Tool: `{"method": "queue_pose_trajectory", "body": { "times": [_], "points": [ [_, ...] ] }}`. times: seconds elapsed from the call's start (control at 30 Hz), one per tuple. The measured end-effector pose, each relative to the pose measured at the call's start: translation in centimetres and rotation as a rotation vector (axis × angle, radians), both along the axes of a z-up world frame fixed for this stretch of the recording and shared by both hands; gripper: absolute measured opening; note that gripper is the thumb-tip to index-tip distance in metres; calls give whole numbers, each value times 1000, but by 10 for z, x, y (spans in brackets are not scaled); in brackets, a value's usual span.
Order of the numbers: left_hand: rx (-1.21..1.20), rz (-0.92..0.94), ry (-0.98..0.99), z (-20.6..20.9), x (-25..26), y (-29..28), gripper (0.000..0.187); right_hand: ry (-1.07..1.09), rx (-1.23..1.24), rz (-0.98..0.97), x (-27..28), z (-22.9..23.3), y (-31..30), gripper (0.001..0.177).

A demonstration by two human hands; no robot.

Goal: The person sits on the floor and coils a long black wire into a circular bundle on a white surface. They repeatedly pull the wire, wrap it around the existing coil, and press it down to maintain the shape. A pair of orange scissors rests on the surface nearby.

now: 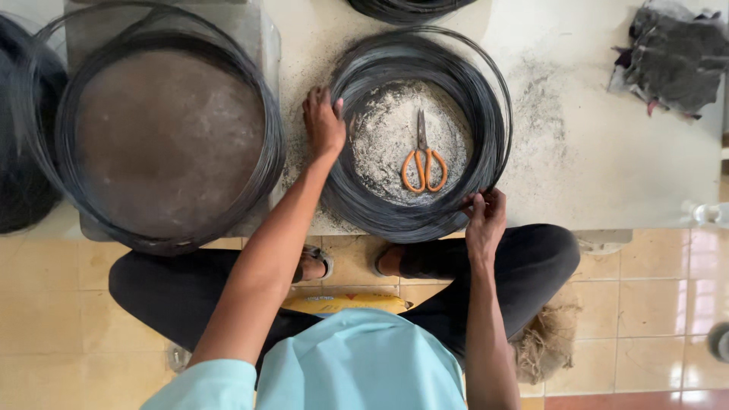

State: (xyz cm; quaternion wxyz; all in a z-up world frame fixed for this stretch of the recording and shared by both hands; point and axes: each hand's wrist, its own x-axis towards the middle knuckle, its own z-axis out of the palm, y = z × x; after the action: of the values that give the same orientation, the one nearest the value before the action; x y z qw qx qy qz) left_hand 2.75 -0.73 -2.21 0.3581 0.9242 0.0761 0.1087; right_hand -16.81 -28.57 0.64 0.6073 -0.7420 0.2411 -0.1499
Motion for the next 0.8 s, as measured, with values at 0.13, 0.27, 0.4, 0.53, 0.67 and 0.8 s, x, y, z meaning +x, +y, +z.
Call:
{"method": "queue_pose_trajectory", "body": {
  "times": [0.13,0.27,0.4,0.53,0.67,0.8],
  "points": [
    [22,-55,20,-20,15,10,19,16,-2,-3,6,-6,-9,12],
    [-57,8,22,-10,13,8,18,90,-152,30,21,-13,-16,14],
    [-6,-2,52,15,9,12,18,63,-196,50,31,-40,-29,14],
    [132,-69,124,24,9,16,17,113,-685,-17,35,-26,-7,42],
    [150,-139,123,29,7,20,17,-248,-715,149,43,1,46,34],
    [154,-115,166,52,6,25,15,-108,-451,503,43,-13,118,23]
  ]
}}
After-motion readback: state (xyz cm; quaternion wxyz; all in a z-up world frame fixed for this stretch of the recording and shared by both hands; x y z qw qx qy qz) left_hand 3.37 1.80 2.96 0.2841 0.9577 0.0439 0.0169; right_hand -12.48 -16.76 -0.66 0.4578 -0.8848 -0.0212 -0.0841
